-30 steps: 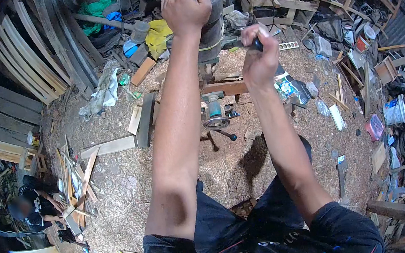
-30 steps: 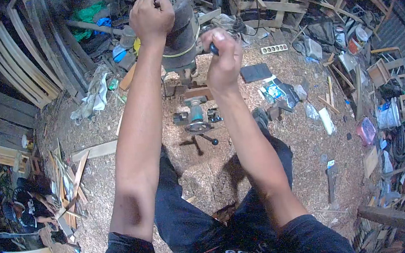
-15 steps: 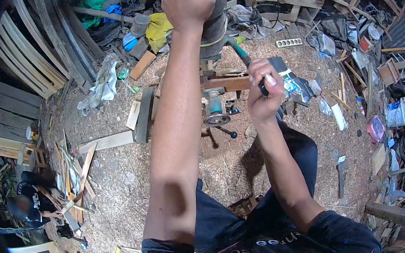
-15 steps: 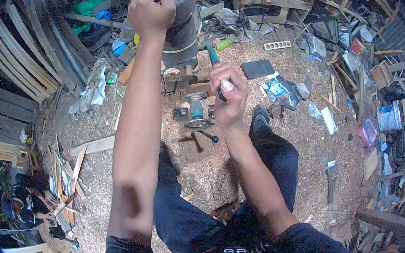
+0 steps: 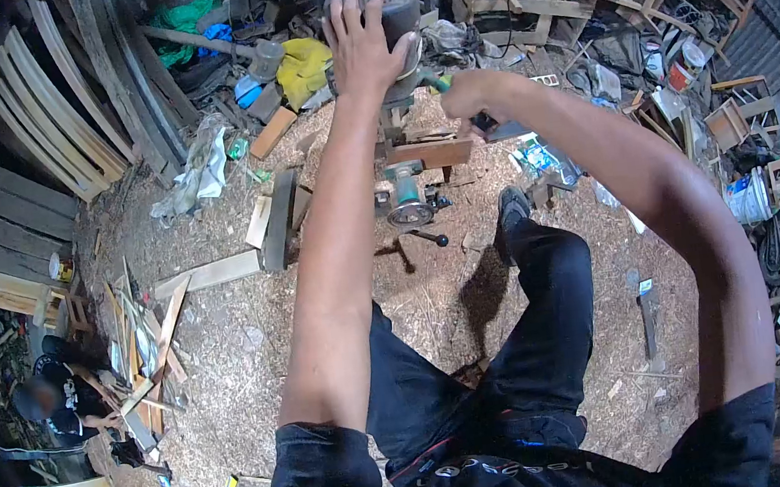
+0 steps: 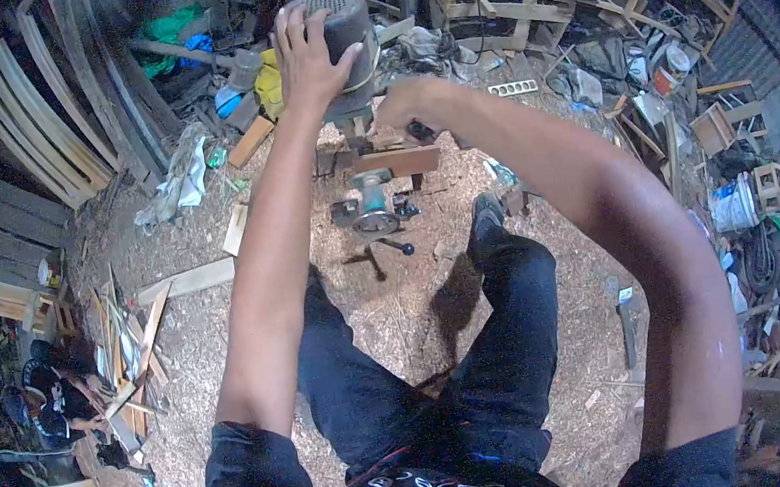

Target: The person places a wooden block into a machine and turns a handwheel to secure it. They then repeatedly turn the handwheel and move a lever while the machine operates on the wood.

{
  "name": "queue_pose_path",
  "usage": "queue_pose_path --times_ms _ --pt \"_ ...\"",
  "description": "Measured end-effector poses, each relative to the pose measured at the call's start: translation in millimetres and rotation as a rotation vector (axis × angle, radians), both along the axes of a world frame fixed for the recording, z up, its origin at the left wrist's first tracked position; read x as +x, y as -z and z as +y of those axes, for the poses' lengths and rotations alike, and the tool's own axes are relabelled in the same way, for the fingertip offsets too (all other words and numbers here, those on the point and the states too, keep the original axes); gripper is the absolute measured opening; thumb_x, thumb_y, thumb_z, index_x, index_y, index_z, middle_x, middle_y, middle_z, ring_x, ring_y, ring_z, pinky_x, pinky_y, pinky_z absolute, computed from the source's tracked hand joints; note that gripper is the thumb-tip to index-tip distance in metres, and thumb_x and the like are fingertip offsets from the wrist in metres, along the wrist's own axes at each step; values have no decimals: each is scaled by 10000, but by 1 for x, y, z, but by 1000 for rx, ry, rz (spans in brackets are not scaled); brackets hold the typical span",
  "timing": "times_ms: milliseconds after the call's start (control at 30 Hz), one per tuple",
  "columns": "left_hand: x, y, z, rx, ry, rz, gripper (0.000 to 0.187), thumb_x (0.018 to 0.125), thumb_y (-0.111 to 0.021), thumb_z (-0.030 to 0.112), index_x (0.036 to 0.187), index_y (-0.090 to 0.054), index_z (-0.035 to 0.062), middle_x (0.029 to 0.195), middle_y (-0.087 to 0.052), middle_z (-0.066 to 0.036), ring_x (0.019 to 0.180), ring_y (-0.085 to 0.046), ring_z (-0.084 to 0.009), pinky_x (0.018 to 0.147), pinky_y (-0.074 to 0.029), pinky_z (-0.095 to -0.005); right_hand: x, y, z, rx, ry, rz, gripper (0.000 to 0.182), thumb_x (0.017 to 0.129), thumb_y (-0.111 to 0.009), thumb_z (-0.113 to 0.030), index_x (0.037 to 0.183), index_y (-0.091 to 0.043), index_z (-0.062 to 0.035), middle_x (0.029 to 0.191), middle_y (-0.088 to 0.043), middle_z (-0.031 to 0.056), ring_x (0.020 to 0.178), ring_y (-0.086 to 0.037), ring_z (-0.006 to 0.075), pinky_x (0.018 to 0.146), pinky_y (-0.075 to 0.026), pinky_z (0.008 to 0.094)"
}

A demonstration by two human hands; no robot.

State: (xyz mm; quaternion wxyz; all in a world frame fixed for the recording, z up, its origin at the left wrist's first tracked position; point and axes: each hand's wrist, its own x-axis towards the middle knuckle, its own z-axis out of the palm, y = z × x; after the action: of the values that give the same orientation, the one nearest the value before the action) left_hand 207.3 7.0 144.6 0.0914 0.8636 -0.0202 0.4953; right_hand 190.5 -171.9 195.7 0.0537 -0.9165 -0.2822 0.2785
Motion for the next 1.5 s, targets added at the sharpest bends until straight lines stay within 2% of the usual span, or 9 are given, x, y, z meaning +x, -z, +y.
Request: queue_pose_path --times_ms 67,167,400,567,867,967,1233,1367,1500 --pt "7 4 1 13 -1 -21 715 748 -772 421 1309 -464 103 1425 -334 -194 1403 -204 -417 1150 -160 -609 -1 11 -4 316 340 113 226 835 -494 -87 778 -624 89 563 -557 125 456 -543 236 394 -391 382" --pt "10 7 3 8 -14 -37 679 754 -759 425 1282 -462 120 1422 -308 -200 1405 -189 -423 1146 -140 -630 -25 7 -11 528 537 148 206 830 -510 -76 794 -622 93 596 -577 142 459 -542 221 395 -387 385" --pt "1 -2 -8 -66 -6 27 637 737 -722 312 1223 -462 -7 1446 -265 -261 1412 -170 -440 1173 -140 -564 -42 80 -22 590 605 48 278 827 -537 -93 963 -617 136 723 -650 246 642 -678 334 581 -521 441" --pt "0 4 -8 -78 27 14 642 735 -723 313 1235 -446 19 1473 -243 -253 1416 -157 -447 1173 -141 -571 -58 117 -30 692 627 -8 327 824 -536 -94 1078 -608 101 856 -664 287 880 -679 383 811 -502 431" --pt "12 16 -4 -36 48 -107 622 725 -713 277 1244 -433 79 1497 -234 -236 1419 -164 -450 1161 -143 -600 -78 142 -31 753 650 -46 278 871 -593 -100 1094 -597 66 861 -652 273 870 -663 413 789 -487 451" --pt "8 17 -5 -52 32 -63 613 728 -713 275 1239 -440 76 1498 -233 -237 1423 -158 -446 1160 -147 -600 -87 164 -35 768 571 -183 457 894 -588 -113 1317 -527 47 693 -580 112 600 -557 158 591 -454 354" --pt "7 17 -5 -30 46 -81 614 728 -730 281 1231 -454 62 1501 -228 -242 1410 -171 -465 1141 -179 -614 -99 225 -37 849 550 -298 442 895 -596 -120 1313 -511 -6 752 -591 242 654 -609 379 633 -473 430" --pt "2 24 -8 -44 37 -62 634 720 -737 263 1246 -448 58 1507 -212 -241 1412 -161 -465 1138 -175 -621 -108 232 -34 941 602 -226 354 888 -540 -60 1240 -529 -15 900 -619 290 871 -605 488 748 -478 520" --pt "7 23 -4 6 39 -101 650 737 -746 330 1261 -449 88 1487 -225 -221 1410 -155 -449 1134 -162 -631 -106 270 -37 935 530 -282 363 908 -538 -70 1258 -484 11 936 -618 299 886 -599 499 766 -477 525"
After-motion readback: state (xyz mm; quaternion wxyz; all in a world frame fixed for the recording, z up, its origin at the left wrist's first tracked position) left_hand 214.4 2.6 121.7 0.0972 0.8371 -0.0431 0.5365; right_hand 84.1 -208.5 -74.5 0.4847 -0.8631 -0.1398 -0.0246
